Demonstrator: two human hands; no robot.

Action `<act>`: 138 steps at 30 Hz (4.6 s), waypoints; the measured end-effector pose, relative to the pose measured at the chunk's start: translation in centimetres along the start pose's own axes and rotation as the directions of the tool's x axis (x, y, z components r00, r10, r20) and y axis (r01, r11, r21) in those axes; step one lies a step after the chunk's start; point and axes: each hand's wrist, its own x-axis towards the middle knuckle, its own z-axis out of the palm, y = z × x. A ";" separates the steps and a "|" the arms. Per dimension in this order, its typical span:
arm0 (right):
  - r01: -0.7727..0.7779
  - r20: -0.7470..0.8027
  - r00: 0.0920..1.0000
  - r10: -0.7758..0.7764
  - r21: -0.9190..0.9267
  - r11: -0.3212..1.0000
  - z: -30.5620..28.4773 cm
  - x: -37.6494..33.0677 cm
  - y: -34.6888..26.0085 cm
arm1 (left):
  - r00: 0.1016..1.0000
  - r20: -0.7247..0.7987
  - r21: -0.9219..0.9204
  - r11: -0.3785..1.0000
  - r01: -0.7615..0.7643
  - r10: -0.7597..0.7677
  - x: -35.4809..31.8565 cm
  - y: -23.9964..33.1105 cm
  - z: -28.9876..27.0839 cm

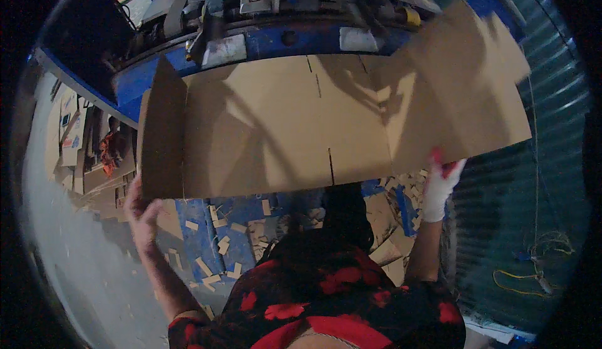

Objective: The person folds flat cardboard sheets into box shapes using a blue machine, then stacks the finished boxes. The person wears white gloves and repeatedly feeds cardboard into the machine, folds the flaps, and collects the formed boxes.

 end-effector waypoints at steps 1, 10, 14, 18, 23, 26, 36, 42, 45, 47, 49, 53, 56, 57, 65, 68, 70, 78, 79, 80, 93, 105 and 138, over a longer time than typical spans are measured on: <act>-0.214 0.189 0.958 0.215 -0.030 0.976 1.5 -1.8 -0.9 | 0.991 -0.001 0.010 0.991 0.133 -0.133 0.1 -0.6 1.2; 0.928 0.967 0.253 -0.009 -0.240 0.284 8.4 -1.7 -2.2 | 0.894 0.353 0.741 0.501 -0.447 0.275 3.1 -3.5 9.5; 0.920 0.948 0.291 -0.128 -0.241 0.309 8.0 0.1 -0.9 | 0.875 0.324 0.720 0.506 -0.475 0.360 5.0 -2.5 10.8; 0.924 0.902 0.344 -0.261 -0.277 0.263 11.0 4.7 2.5 | 0.835 0.267 0.681 0.519 -0.517 0.481 9.9 -3.4 12.9; 0.922 0.800 0.384 -0.461 -0.300 0.247 13.2 9.0 6.5 | 0.797 0.284 0.751 0.393 -0.531 0.534 14.0 -4.6 15.9; 0.925 0.869 0.342 -0.357 -0.244 0.293 15.6 11.8 8.2 | 0.816 0.208 0.691 0.510 -0.513 0.539 17.3 -5.3 16.7; 0.900 0.875 0.407 -0.264 -0.335 0.278 28.7 25.0 10.7 | 0.879 0.141 0.963 0.142 -0.228 0.456 35.1 -6.2 20.7; 0.847 0.785 0.510 -0.352 -0.385 0.366 27.4 26.7 7.4 | 0.822 0.248 0.795 0.377 -0.475 0.512 31.0 -5.6 21.1; 0.735 0.710 0.638 -0.297 -0.448 0.509 18.9 21.4 7.2 | 0.983 0.008 0.743 0.657 -0.129 0.184 21.0 -6.8 14.3; 0.564 0.571 0.806 -0.159 -0.657 0.500 12.2 17.7 7.8 | 0.903 -0.191 0.961 0.259 0.092 0.385 14.3 -7.4 8.7; 0.331 0.332 0.940 -0.084 -0.821 0.465 6.0 13.7 8.7 | 0.840 -0.459 0.881 0.024 0.473 0.289 8.7 -7.4 3.4; -0.015 0.050 0.970 0.238 -0.965 0.262 -2.2 8.2 11.9 | 0.876 -0.481 0.776 0.476 0.413 0.026 3.8 -8.0 -0.7; -0.141 -0.126 0.989 0.073 -0.955 0.261 -4.9 5.5 14.5 | 0.884 -0.464 0.798 0.464 0.385 0.063 3.1 -8.0 -0.5; -0.170 -0.182 0.983 0.004 -0.906 0.388 -5.1 5.2 15.1 | 0.869 -0.495 0.781 0.446 0.437 0.016 3.2 -7.9 -0.3; -0.668 -0.036 0.739 0.673 0.086 0.739 -4.5 4.0 13.8 | 0.857 -0.513 0.777 0.391 0.493 -0.061 3.8 -7.0 -0.9; -0.699 0.051 0.715 0.697 0.035 0.715 -4.8 4.5 13.5 | 0.818 -0.571 0.773 0.381 0.507 0.069 3.7 -7.8 0.1; -0.710 0.116 0.703 0.702 0.064 0.701 -5.2 4.7 14.1 | 0.819 -0.537 0.811 0.393 0.434 0.204 3.8 -8.6 1.4; -0.668 0.298 0.719 0.628 0.044 0.743 -6.4 5.6 17.2 | 0.779 -0.519 0.806 0.505 0.308 0.353 4.5 -10.5 5.0; -0.711 0.274 0.687 0.673 0.065 0.700 -6.5 5.8 17.1 | 0.795 -0.520 0.802 0.497 0.330 0.311 4.5 -10.4 4.9; -0.695 0.287 0.703 0.651 0.081 0.715 -6.4 5.9 17.1 | 0.802 -0.517 0.804 0.490 0.336 0.298 4.4 -10.3 4.7; -0.573 0.485 0.739 0.467 0.086 0.815 -7.8 6.9 17.3 | 0.745 -0.633 0.694 0.581 0.424 0.213 3.8 -9.0 3.1; -0.731 0.040 0.681 0.731 -0.014 0.682 -2.3 6.3 15.1 | 0.711 -0.670 0.647 0.639 0.416 0.215 3.6 -7.6 1.7; -0.567 -0.044 0.814 0.579 0.157 0.809 -1.9 4.0 14.1 | 0.827 -0.188 -0.900 0.430 0.071 -0.529 5.4 -4.1 10.3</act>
